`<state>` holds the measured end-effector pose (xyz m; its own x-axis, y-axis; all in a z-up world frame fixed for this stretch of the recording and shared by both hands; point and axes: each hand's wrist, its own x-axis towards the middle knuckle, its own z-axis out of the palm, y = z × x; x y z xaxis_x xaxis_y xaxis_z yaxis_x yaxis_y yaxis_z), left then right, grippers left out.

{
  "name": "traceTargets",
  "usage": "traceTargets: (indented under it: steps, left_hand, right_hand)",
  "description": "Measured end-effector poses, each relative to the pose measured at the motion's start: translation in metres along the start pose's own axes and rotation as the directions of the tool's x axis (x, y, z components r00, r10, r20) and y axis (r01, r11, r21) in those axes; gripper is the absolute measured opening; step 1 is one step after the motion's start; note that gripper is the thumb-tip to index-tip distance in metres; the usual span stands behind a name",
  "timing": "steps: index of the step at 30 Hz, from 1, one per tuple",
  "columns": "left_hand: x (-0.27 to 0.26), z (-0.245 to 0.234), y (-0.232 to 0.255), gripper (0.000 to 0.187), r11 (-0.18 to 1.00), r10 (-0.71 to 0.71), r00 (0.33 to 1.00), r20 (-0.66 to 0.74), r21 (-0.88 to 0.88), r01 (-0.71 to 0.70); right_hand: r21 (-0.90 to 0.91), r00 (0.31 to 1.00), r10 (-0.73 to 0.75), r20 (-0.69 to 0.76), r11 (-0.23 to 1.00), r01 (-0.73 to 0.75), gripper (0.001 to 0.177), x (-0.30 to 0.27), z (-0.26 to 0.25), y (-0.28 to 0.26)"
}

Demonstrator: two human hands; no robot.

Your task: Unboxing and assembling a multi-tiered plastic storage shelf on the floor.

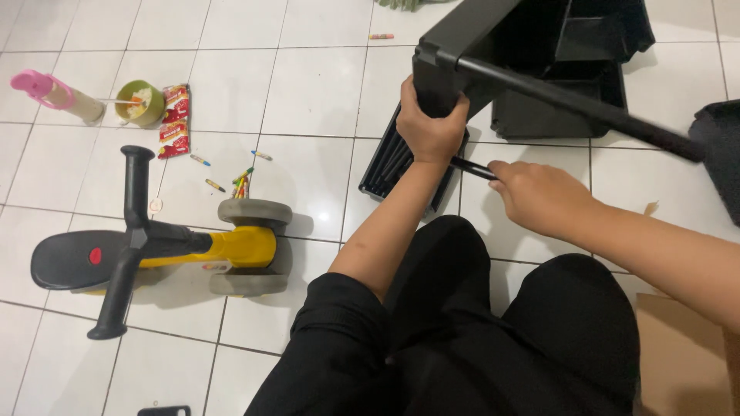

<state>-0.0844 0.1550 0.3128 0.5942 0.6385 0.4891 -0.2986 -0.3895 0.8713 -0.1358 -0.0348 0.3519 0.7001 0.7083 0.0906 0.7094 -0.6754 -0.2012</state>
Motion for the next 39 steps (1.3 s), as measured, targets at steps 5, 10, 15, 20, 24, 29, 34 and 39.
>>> traceTargets:
  steps: [5,10,15,20,24,29,34,39]
  left_hand:
    - [-0.001,0.004,-0.001,0.058,0.979,0.116,0.993,0.037,-0.171,-0.108]
    - [-0.004,-0.002,-0.009,0.056,0.969,0.142,0.983,0.116,-0.219,-0.114]
    - [-0.016,-0.005,-0.032,0.060,0.978,0.098,0.978,0.184,-0.201,-0.061]
    - [-0.023,0.010,-0.052,0.061,0.997,0.063,0.986,0.152,-0.043,-0.057]
    - [-0.039,0.011,-0.079,0.052,0.998,-0.035,0.992,0.118,-0.045,0.040]
    - [-0.065,0.021,-0.122,0.041,0.937,-0.206,0.974,0.098,-0.266,0.225]
    - [-0.067,0.014,-0.117,0.035,0.833,-0.376,0.912,0.164,-0.371,0.410]
    - [-0.082,0.016,-0.124,0.036,0.766,-0.520,0.825,0.220,-0.308,0.565]
  right_hand:
    - [0.608,0.815,0.344,0.466,0.545,-0.578,0.031,0.010,0.017,-0.002]
    - [0.662,0.644,0.174,0.745,-0.072,-0.746,0.032,0.010,0.029,-0.001]
    - [0.670,0.654,0.159,0.739,-0.079,-0.738,0.033,0.013,0.071,0.016]
    - [0.534,0.976,0.208,0.069,0.819,-0.213,0.030,0.017,0.145,0.043]
    - [0.695,0.842,0.324,0.430,0.477,-0.538,0.034,0.020,0.128,0.029]
    - [0.630,0.641,0.025,0.767,-0.223,-0.744,0.036,0.034,0.080,0.038]
    - [0.830,0.768,0.638,0.056,0.397,-0.391,0.019,0.023,0.123,0.097]
    - [0.114,0.712,0.100,-0.695,0.993,-0.028,0.023,0.037,0.063,0.096]
